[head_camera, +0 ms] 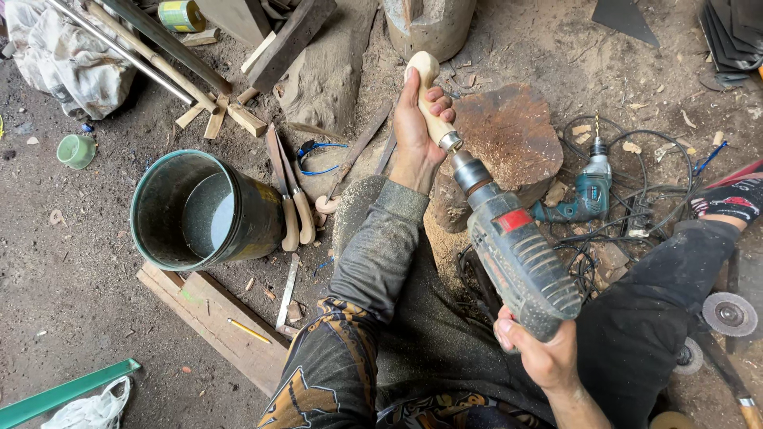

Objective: The person uses a corded power drill to bore a hole into a small wooden handle held in the left hand. The handle is positioned over a wooden stump, and the drill is operated with the right hand.

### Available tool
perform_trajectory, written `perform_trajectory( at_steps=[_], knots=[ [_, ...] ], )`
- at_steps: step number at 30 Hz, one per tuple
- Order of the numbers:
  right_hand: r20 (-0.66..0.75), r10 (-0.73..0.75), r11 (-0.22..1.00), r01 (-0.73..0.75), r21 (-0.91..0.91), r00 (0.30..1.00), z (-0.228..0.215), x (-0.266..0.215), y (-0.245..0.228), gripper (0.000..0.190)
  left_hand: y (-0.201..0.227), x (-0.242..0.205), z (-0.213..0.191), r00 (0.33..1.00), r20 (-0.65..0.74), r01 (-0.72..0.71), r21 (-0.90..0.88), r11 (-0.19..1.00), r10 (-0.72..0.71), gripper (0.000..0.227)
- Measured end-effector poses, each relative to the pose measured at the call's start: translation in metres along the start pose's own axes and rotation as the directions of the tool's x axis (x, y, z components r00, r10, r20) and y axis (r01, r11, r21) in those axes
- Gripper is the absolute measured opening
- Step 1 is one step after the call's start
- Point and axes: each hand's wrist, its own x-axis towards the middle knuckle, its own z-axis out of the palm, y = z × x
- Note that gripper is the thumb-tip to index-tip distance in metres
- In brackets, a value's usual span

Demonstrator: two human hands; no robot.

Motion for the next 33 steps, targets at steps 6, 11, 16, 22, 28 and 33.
perform_trajectory(
  at_steps=[6,11,16,22,28,33],
  knots=[
    [-0.066,-0.004,0.975,-0.011,-0.223,0.998,-0.004,-0.006,0.008,0.020,0.000,-0.004,0.001,0.998,-0.052,0.032,0.134,0.991,-0.025,0.034],
    [-0.088,-0.051,0.954,0.023,-0.299,0.995,-0.008,-0.007,0.014,0.022,-0.004,-0.003,0.002,0.995,-0.034,0.099,0.118,0.988,-0.096,0.032],
    [-0.073,-0.021,0.984,0.007,-0.178,0.997,-0.003,-0.001,0.009,0.018,0.000,-0.001,-0.003,1.000,-0.022,0.023,0.089,0.996,-0.021,0.033],
    [-0.009,0.031,0.980,-0.029,0.196,0.999,0.011,0.008,-0.003,0.024,-0.001,0.004,-0.009,0.990,-0.025,-0.140,-0.022,0.990,0.140,0.034],
    [-0.017,0.047,0.972,-0.042,0.232,0.999,0.009,0.007,-0.004,0.027,-0.008,0.004,-0.017,0.987,-0.073,-0.144,-0.037,0.989,0.141,0.034],
    [-0.008,0.058,0.964,-0.054,0.260,0.998,0.001,0.004,-0.002,0.028,-0.009,0.006,-0.020,0.983,-0.074,-0.170,-0.029,0.985,0.167,0.037]
  ],
)
